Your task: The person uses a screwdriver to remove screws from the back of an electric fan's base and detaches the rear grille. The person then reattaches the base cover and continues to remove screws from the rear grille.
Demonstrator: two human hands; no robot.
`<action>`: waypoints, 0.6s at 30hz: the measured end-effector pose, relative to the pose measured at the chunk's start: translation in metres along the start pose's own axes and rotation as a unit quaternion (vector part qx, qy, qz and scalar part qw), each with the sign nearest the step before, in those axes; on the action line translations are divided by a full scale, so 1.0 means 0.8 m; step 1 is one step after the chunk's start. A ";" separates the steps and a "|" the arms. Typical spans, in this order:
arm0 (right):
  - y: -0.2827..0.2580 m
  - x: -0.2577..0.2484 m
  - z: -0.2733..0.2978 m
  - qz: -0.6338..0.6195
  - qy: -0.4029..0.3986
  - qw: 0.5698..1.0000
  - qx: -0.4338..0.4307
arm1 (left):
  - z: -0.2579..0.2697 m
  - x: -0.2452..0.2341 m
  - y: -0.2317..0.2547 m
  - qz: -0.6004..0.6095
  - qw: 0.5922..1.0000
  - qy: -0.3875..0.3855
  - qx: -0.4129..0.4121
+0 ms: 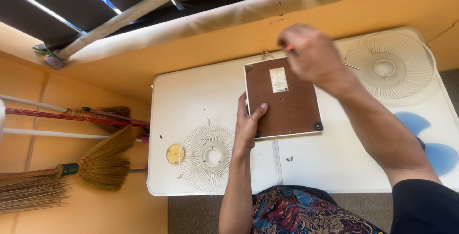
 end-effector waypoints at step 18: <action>0.236 0.300 0.440 -0.147 -0.233 0.846 0.456 | -0.005 -0.026 -0.004 0.033 0.999 0.000 0.021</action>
Point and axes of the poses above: each hand's wrist, its own z-axis away from the middle knuckle, its own x-axis out of the palm, y = z × x, the point moved 10 cm from there along -z, towards the middle knuckle, and after that the axes turned 6 degrees about -y, right-handed, at the moved point
